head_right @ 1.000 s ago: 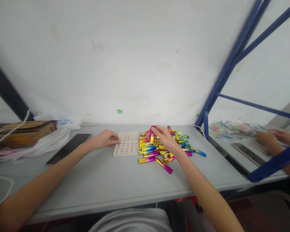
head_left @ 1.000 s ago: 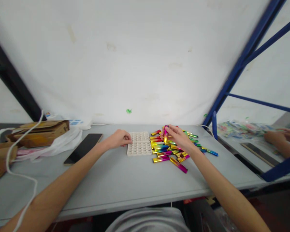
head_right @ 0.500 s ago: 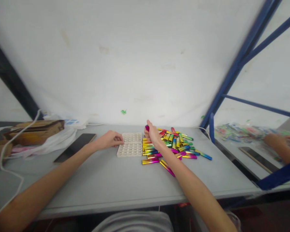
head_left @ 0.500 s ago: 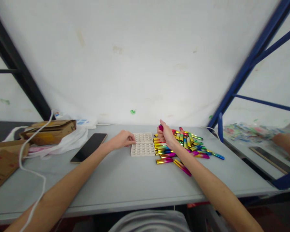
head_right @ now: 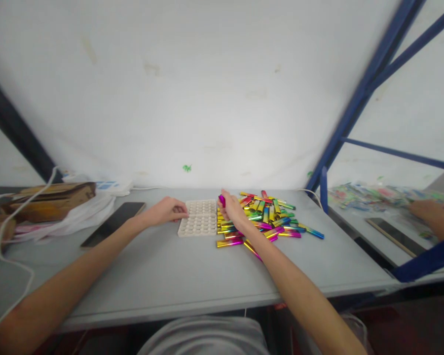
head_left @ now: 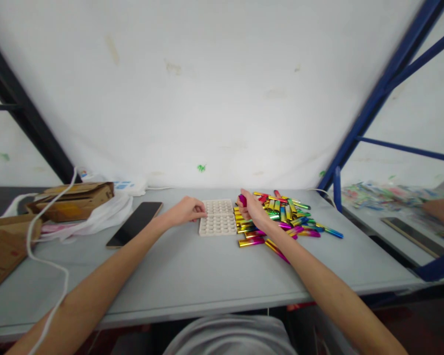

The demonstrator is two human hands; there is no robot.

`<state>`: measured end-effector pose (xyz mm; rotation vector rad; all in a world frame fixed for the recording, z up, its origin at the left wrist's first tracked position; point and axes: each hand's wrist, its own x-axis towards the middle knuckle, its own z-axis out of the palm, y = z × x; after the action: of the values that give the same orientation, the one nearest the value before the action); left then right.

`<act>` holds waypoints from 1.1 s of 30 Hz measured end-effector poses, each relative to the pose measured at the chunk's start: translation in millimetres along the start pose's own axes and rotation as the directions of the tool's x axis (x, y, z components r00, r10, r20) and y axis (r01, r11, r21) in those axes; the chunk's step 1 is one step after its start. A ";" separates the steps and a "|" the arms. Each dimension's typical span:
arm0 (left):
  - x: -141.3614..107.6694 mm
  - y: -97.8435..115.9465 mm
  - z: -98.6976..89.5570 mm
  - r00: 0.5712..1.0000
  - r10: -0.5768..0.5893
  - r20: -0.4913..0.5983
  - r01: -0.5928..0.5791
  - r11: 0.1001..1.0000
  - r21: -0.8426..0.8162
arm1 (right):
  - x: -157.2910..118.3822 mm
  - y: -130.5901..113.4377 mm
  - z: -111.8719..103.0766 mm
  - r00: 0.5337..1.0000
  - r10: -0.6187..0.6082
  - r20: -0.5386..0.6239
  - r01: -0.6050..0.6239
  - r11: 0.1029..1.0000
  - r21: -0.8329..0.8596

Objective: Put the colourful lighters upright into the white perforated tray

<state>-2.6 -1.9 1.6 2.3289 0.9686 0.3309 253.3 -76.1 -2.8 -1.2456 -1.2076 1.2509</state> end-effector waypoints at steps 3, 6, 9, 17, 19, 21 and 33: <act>0.1 -0.8 0.2 1.000 0.013 0.001 -0.013 1.000 0.006 | 2.8 1.2 -3.3 0.994 -0.080 0.078 0.075 0.995 0.060; 0.9 -3.2 1.1 1.000 0.020 0.001 -0.020 1.000 0.006 | 7.2 1.2 -9.1 0.977 -0.195 0.090 0.195 0.981 0.003; 1.4 -4.9 1.9 1.000 0.024 -0.008 -0.024 1.000 0.020 | 15.0 -1.1 -14.8 0.945 -0.307 0.113 0.323 0.930 -0.174; 0.0 -0.9 2.2 0.999 0.031 -0.019 -0.030 0.999 0.044 | 60.2 0.8 -23.1 0.866 -0.465 0.183 0.492 0.729 -0.476; -0.1 -0.8 2.6 1.000 0.022 -0.014 -0.021 0.999 0.036 | 69.6 5.9 -25.2 0.865 -0.462 0.199 0.494 0.709 -0.503; 0.0 -1.6 2.9 1.000 0.024 -0.013 -0.023 0.999 0.031 | 74.8 10.7 -27.4 0.859 -0.467 0.207 0.503 0.699 -0.508; -0.5 0.3 2.7 0.999 0.036 -0.021 -0.035 0.998 0.061 | 77.0 3.5 -35.7 0.850 -0.363 0.383 0.526 0.529 -0.666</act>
<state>-1.6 -3.5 -0.4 2.4046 0.9616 0.3469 287.8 1.3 -9.6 -1.2405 -2.1880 0.4503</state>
